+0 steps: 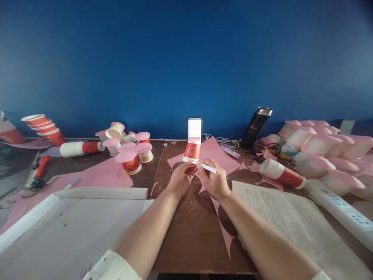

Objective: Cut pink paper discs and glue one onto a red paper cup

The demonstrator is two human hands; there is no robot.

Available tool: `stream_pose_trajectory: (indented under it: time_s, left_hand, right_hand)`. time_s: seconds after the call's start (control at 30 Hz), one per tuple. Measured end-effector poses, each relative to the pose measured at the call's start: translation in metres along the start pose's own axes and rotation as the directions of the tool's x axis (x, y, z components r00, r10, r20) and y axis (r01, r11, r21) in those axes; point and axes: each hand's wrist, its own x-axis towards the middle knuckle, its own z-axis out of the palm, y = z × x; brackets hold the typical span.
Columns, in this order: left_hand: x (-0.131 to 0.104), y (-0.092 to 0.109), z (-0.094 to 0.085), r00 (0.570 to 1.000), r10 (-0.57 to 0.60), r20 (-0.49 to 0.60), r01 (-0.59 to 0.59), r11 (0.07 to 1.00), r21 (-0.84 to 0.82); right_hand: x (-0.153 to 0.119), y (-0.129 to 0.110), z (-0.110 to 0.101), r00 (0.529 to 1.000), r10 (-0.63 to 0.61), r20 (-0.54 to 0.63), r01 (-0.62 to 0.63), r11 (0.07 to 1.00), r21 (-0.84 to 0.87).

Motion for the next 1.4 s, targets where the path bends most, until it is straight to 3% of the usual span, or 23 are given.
stream_pose_trajectory:
  time_s: [0.43,0.83,1.4]
  left_hand:
    - [0.0013,0.0000,-0.0017,1.000,-0.020,-0.016,0.019,0.999,-0.027]
    - [0.0010,0.0011,0.0011,0.995,-0.044,-0.093,0.041,0.999,-0.034]
    - [0.0010,-0.0016,-0.0001,0.998,-0.022,-0.065,0.026,0.998,0.051]
  right_hand:
    - [-0.0005,-0.0009,0.0009,0.999,0.014,0.030,-0.015,1.000,0.026]
    - [-0.0028,0.0062,-0.0004,0.991,0.120,-0.060,-0.114,0.989,0.094]
    - [-0.0025,0.0054,0.0000,0.991,0.124,-0.040,-0.121,0.989,0.085]
